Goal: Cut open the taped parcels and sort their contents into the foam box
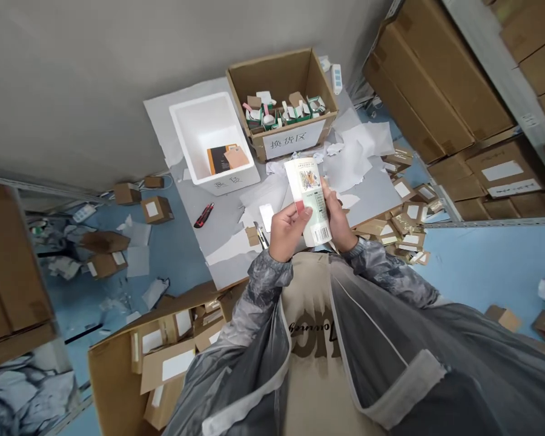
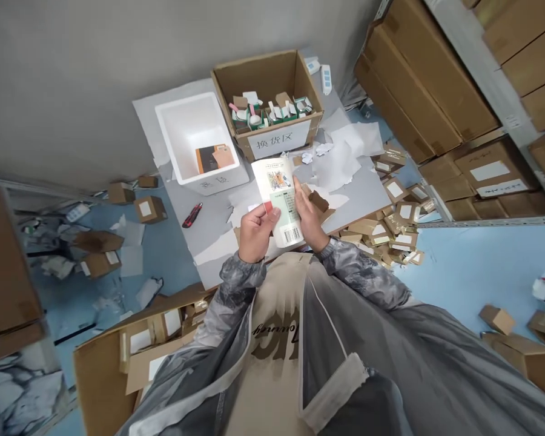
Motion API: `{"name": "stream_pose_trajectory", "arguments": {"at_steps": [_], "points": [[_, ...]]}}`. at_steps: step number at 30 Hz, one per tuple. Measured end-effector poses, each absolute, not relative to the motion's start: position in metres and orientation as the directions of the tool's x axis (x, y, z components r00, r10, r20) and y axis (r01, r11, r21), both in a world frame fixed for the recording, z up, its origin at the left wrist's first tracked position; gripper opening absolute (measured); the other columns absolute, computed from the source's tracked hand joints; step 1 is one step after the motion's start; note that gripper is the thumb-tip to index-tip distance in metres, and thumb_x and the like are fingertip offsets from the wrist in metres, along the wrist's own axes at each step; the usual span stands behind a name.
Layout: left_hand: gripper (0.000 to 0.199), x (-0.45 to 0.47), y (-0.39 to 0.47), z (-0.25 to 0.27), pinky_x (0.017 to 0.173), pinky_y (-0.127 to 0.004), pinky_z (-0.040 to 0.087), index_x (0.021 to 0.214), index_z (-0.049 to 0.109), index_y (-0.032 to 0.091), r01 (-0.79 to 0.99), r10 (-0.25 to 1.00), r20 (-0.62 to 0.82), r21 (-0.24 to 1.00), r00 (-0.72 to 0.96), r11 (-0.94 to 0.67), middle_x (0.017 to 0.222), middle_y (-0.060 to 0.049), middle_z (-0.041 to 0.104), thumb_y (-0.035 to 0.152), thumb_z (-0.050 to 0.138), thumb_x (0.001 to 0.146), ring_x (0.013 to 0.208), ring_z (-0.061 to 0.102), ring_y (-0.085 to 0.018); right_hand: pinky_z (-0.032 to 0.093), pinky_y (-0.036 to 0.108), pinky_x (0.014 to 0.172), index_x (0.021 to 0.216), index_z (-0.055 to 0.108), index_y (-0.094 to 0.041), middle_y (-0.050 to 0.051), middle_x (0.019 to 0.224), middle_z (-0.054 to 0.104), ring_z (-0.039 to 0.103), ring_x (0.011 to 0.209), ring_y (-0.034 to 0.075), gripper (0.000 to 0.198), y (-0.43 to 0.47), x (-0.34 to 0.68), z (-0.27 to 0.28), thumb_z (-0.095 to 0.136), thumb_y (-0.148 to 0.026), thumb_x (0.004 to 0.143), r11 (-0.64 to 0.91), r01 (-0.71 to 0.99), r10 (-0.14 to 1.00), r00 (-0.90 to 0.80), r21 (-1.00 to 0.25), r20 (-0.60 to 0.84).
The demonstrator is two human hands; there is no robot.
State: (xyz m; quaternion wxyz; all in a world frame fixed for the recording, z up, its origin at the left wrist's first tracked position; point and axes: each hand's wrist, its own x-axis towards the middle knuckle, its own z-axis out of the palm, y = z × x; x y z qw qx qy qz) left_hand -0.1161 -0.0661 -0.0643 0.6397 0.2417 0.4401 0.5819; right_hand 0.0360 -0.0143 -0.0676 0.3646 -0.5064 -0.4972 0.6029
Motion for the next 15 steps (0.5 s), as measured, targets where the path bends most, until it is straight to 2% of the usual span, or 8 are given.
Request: {"name": "stream_pose_trajectory", "arguments": {"at_steps": [3, 6, 9, 12, 15], "points": [[0.078, -0.110, -0.077, -0.062, 0.092, -0.040, 0.075, 0.129, 0.094, 0.018, -0.581, 0.954, -0.294, 0.788, -0.062, 0.205, 0.121, -0.015, 0.094, 0.083, 0.105, 0.088, 0.114, 0.091, -0.034, 0.062, 0.052, 0.138, 0.170, 0.078, -0.039, 0.005, 0.171, 0.079, 0.061, 0.176, 0.034, 0.111, -0.020, 0.031, -0.057, 0.055, -0.117, 0.095, -0.284, -0.072, 0.928, -0.273, -0.956, -0.255], [0.081, -0.110, -0.086, -0.059, 0.081, -0.037, 0.074, 0.135, 0.092, 0.019, -0.604, 0.948, -0.315, 0.763, -0.037, 0.230, 0.116, -0.014, 0.094, 0.084, 0.104, 0.090, 0.101, 0.090, -0.031, 0.069, 0.050, 0.127, 0.151, 0.087, -0.030, 0.010, 0.148, 0.090, 0.072, 0.163, 0.037, 0.114, -0.023, 0.027, -0.050, 0.057, -0.121, 0.089, -0.364, -0.121, 0.906, -0.275, -0.923, -0.321], [0.084, -0.114, -0.093, -0.057, 0.073, -0.033, 0.070, 0.138, 0.091, 0.019, -0.621, 0.943, -0.330, 0.748, -0.042, 0.234, 0.113, -0.013, 0.093, 0.086, 0.104, 0.089, 0.092, 0.087, -0.027, 0.071, 0.048, 0.119, 0.132, 0.088, -0.023, 0.015, 0.126, 0.093, 0.077, 0.154, 0.038, 0.115, -0.026, 0.022, -0.044, 0.053, -0.123, 0.087, -0.460, -0.174, 0.877, -0.244, -0.871, -0.415], [0.084, -0.117, -0.099, -0.056, 0.067, -0.031, 0.067, 0.139, 0.090, 0.019, -0.631, 0.941, -0.334, 0.743, -0.058, 0.225, 0.111, -0.012, 0.093, 0.085, 0.104, 0.089, 0.084, 0.084, -0.024, 0.068, 0.051, 0.124, 0.126, 0.086, -0.027, 0.012, 0.123, 0.092, 0.074, 0.156, 0.038, 0.108, -0.029, 0.016, -0.042, 0.058, -0.123, 0.084, -0.491, -0.293, 0.869, -0.237, -0.821, -0.435], [0.083, -0.119, -0.104, -0.056, 0.061, -0.029, 0.061, 0.140, 0.090, 0.020, -0.638, 0.942, -0.330, 0.739, -0.060, 0.218, 0.108, -0.012, 0.092, 0.085, 0.103, 0.090, 0.074, 0.077, -0.020, 0.062, 0.060, 0.135, 0.129, 0.085, -0.032, 0.010, 0.134, 0.090, 0.067, 0.164, 0.039, 0.100, -0.033, 0.011, -0.045, 0.062, -0.119, 0.086, -0.489, -0.422, 0.872, -0.230, -0.764, -0.432]]}}
